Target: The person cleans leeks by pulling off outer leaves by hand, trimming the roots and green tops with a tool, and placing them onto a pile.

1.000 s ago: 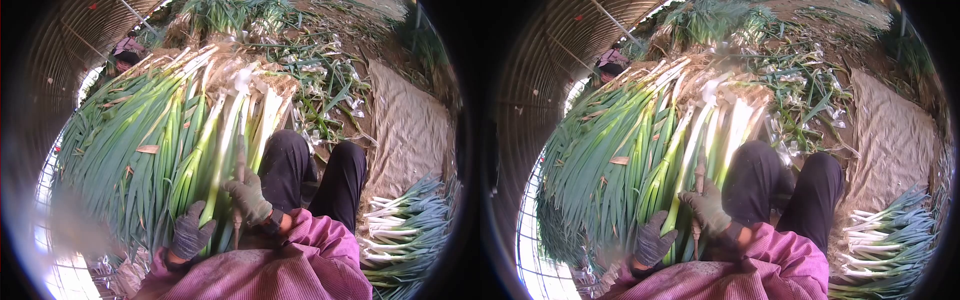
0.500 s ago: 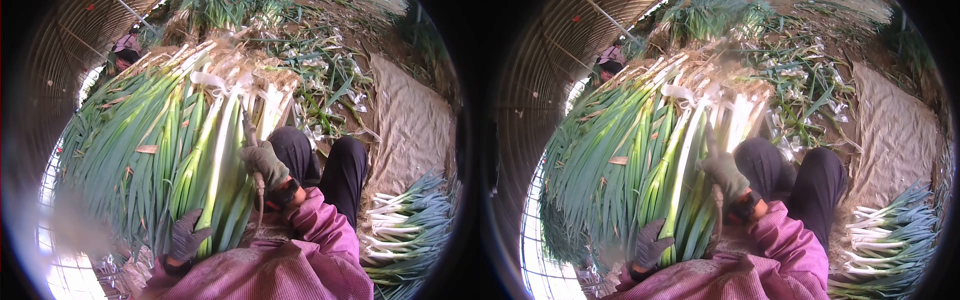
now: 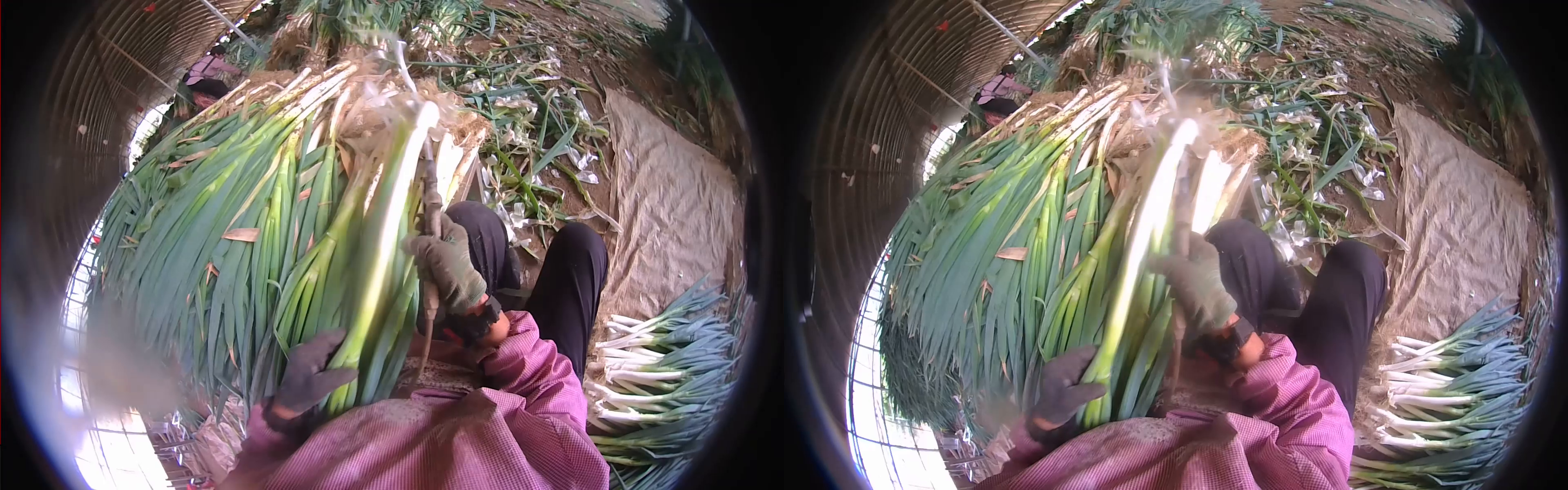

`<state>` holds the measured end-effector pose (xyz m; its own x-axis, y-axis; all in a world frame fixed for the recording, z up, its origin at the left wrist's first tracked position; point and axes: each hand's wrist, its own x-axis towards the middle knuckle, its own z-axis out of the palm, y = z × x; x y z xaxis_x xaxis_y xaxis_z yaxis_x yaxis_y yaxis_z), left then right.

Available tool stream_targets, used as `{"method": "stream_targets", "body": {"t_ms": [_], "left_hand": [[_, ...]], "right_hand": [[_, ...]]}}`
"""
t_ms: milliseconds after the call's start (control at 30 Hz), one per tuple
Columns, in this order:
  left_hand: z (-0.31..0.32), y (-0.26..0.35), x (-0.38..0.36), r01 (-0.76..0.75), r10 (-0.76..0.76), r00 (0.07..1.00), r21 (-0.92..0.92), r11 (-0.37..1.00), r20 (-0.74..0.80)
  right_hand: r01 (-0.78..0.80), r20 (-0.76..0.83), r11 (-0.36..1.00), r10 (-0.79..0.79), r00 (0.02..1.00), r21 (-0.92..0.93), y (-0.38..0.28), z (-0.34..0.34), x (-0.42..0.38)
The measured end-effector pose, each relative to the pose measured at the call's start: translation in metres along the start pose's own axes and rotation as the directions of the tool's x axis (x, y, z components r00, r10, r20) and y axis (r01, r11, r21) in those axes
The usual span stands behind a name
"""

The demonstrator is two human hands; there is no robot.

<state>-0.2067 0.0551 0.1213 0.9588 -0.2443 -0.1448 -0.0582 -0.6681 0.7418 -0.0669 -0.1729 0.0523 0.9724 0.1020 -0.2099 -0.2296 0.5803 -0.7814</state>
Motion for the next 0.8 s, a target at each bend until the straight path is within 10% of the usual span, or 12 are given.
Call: {"method": "stream_targets", "body": {"t_ms": [200, 400, 600, 800], "left_hand": [[0.046, -0.059, 0.033, -0.135, 0.153, 0.988, 0.618, 0.775, 0.025], [-0.006, -0.028, 0.058, -0.078, 0.425, 0.899, 0.915, 0.397, -0.107], [-0.020, -0.047, 0.121, 0.143, 0.115, 0.973, 0.916, 0.374, -0.199], [-0.032, -0.061, 0.164, 0.041, 0.075, 0.994, 0.923, 0.383, -0.076]], "right_hand": [[0.035, -0.257, 0.999, -0.025, 0.966, 0.032, 0.010, 0.010, -0.015], [-0.248, 0.102, 0.969, 0.247, 0.964, -0.008, 0.046, 0.064, -0.078], [-0.411, 0.065, 0.908, 0.417, 0.907, -0.083, 0.081, 0.071, -0.096], [-0.348, 0.111, 0.907, 0.382, 0.918, -0.239, 0.072, 0.068, -0.102]]}}
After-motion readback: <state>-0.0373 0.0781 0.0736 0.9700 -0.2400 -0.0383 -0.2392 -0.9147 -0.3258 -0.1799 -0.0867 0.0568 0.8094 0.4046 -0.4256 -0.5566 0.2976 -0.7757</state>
